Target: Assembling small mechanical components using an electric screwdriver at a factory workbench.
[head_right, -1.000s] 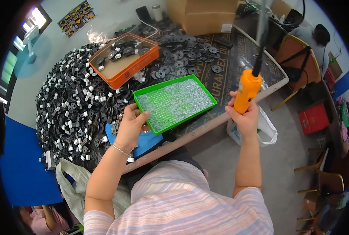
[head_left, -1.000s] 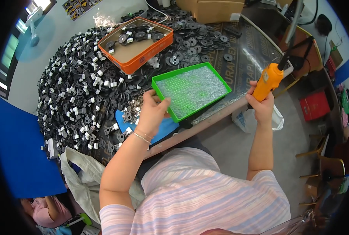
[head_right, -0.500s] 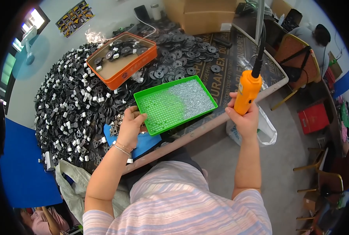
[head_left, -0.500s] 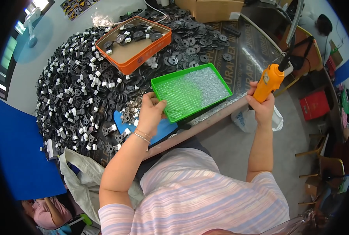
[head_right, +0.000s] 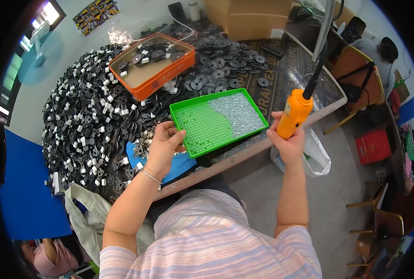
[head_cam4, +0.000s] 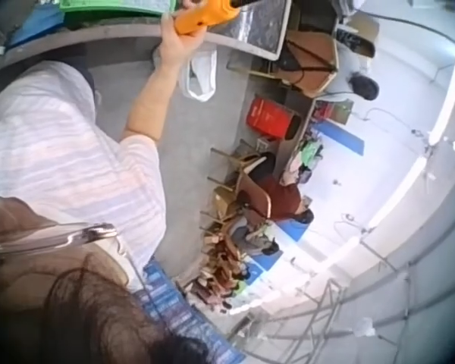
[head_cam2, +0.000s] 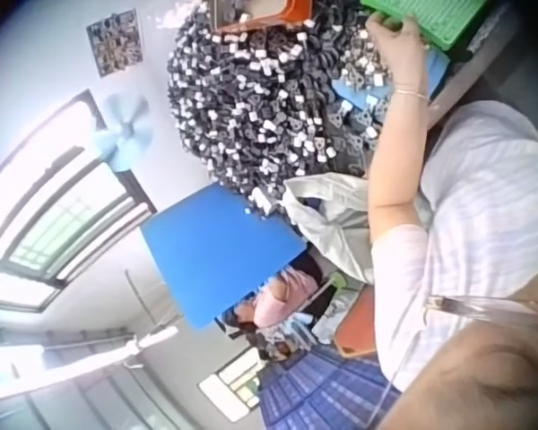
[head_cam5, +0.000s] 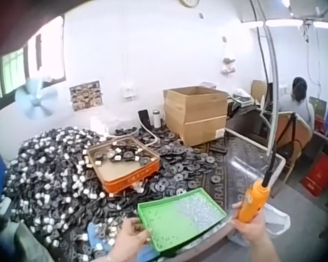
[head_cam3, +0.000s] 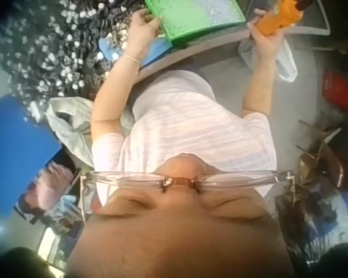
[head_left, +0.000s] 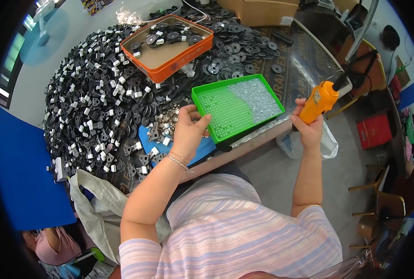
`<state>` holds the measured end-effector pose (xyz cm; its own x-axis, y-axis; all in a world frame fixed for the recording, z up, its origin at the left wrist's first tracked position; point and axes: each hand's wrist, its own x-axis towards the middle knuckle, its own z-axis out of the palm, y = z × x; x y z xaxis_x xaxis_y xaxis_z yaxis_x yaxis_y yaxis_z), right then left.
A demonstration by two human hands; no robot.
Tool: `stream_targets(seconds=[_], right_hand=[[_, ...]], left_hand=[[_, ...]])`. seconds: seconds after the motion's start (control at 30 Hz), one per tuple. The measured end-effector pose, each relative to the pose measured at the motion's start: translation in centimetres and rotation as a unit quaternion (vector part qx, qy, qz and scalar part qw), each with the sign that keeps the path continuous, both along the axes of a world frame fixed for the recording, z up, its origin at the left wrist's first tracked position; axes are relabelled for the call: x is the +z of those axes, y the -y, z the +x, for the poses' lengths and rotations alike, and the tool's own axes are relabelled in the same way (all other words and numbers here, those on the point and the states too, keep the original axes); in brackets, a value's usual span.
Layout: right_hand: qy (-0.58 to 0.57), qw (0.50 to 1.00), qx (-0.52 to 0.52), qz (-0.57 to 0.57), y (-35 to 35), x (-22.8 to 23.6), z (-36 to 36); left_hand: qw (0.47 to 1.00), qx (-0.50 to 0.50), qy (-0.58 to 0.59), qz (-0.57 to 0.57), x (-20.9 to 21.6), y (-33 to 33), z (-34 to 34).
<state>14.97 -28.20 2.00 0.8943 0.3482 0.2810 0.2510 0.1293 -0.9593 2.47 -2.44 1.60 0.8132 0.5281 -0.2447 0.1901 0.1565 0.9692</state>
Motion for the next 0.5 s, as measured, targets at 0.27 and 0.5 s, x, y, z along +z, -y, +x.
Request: stream_targets(seconds=[0.27,0.5], right_hand=[[0.036,0.999,-0.005,0.007,-0.7,0.2,-0.6],[0.054,0.993,0.095,0.054,-2.4,1.2,-2.4]], left_hand=[[0.999,-0.003,-0.041,0.020,-3.0,-0.2,-1.0],[1.000,0.015,0.013,-0.007,-4.7,1.2,-3.4]])
